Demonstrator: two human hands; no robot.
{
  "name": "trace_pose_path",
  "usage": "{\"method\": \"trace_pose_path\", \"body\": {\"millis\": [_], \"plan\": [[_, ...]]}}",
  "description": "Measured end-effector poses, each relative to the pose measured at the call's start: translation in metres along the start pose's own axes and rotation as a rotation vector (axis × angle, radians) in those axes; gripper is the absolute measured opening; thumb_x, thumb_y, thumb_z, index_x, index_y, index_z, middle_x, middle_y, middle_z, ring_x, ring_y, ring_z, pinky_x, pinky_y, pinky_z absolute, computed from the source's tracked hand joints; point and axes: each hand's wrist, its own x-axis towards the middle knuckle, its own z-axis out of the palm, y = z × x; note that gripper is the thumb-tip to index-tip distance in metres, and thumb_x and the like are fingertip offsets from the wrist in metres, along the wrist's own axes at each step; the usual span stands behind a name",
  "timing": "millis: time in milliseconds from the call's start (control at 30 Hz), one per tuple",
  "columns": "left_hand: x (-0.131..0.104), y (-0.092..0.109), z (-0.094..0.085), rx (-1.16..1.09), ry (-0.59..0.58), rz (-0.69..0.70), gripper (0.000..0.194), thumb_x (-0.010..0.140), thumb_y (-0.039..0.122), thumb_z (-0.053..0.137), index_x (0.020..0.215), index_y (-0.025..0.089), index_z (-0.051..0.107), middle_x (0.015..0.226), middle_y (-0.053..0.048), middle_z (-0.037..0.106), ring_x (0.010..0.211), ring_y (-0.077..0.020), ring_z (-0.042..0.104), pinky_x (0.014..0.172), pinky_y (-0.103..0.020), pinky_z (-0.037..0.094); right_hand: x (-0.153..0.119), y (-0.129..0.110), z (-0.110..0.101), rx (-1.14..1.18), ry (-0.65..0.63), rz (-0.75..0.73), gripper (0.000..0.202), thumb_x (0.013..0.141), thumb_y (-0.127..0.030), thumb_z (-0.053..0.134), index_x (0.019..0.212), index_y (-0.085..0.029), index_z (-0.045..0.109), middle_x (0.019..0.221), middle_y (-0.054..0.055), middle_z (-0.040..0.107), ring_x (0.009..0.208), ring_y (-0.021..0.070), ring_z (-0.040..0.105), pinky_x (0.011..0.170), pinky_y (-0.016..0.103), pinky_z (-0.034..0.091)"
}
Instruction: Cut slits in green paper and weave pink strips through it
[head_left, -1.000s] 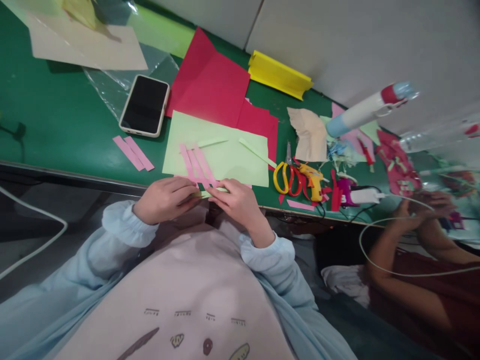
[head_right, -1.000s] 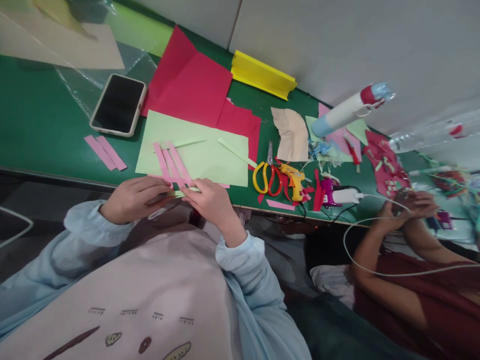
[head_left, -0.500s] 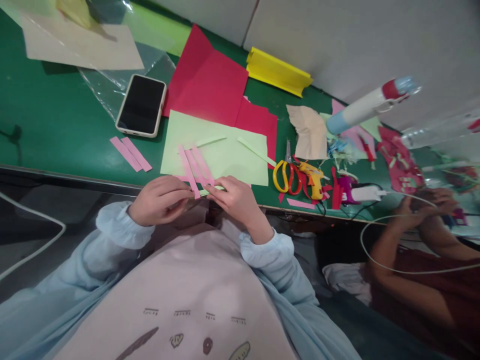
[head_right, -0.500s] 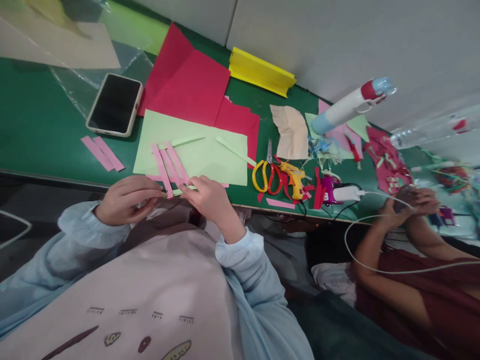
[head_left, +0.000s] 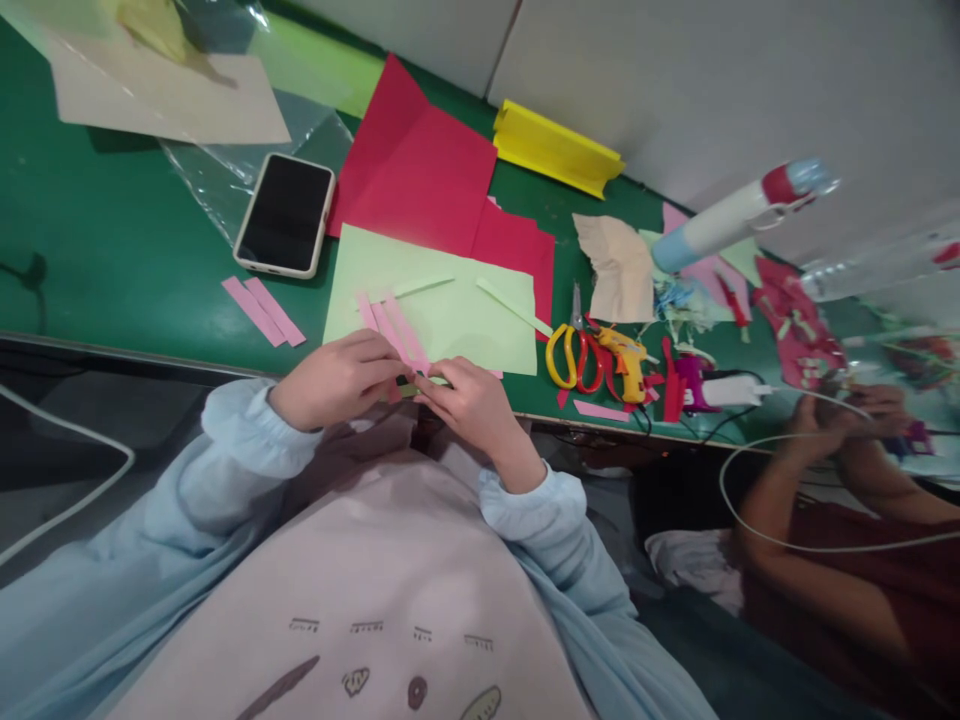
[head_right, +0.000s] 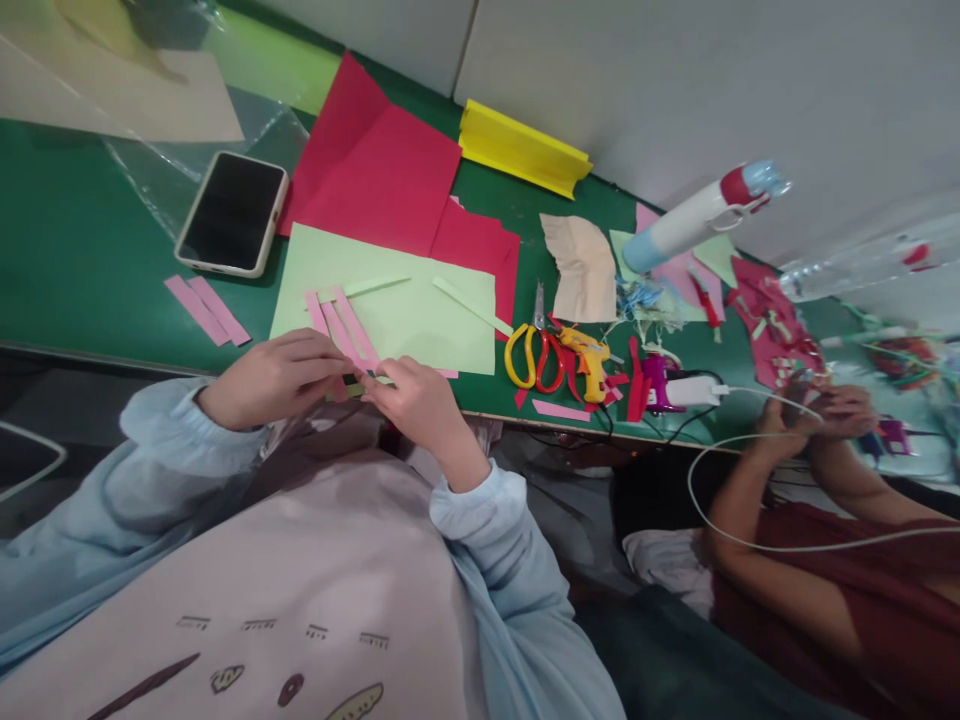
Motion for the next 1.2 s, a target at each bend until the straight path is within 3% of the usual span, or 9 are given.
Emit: {"method": "trace_pose_path", "body": {"millis": [233,600,867,1000,1200], "plan": [[-0.008,0.006,-0.002,0.019,-0.046,-0.024,0.021,0.091,0.016,0.050,0.091,0.018,0.070,0.092,-0.006,0.071,0.088,-0.0189,0.063,0.083,-0.033,0.055,0.000,0.000,0.000,-0.026,0.012,-0.037,0.031,0.100,-0.035,0.046,0.117,-0.021,0.067,0.102,0.009,0.068,0.087,0.0191,0.056,0.074,0.032,0.042],[-0.026,0.003,-0.010,0.028,0.043,-0.112,0.021,0.088,0.011,0.053,0.095,0.015,0.072,0.091,-0.009,0.072,0.084,-0.0194,0.064,0.076,-0.033,0.056,-0.001,0.002,0.001,0.011,0.022,-0.041,0.028,0.099,-0.033,0.049,0.116,-0.021,0.068,0.103,0.009,0.067,0.090,0.0190,0.057,0.078,0.032,0.045],[-0.019,0.010,-0.013,-0.226,-0.026,-0.090,0.024,0.088,0.014,0.054,0.106,0.019,0.069,0.105,-0.010,0.071,0.100,-0.0207,0.065,0.089,-0.036,0.055,-0.001,0.003,0.001,0.020,0.040,-0.069,0.033,0.100,-0.034,0.045,0.116,-0.017,0.069,0.098,0.009,0.068,0.089,0.0195,0.056,0.078,0.032,0.046],[-0.017,0.013,-0.008,-0.149,-0.023,-0.057,0.017,0.087,0.024,0.063,0.102,0.015,0.067,0.101,-0.012,0.070,0.094,-0.0222,0.065,0.086,-0.037,0.056,0.000,0.002,0.002,0.036,0.031,-0.068,0.037,0.101,-0.037,0.043,0.117,-0.015,0.068,0.098,0.009,0.068,0.089,0.0197,0.056,0.077,0.032,0.046],[-0.018,0.012,-0.002,-0.078,-0.033,-0.124,0.014,0.091,0.023,0.056,0.094,0.017,0.069,0.095,-0.009,0.071,0.087,-0.0187,0.066,0.079,-0.032,0.055,0.001,0.002,-0.001,0.130,0.003,-0.079,0.034,0.099,-0.038,0.047,0.110,-0.018,0.070,0.093,0.009,0.066,0.088,0.0196,0.057,0.077,0.033,0.046]]}}
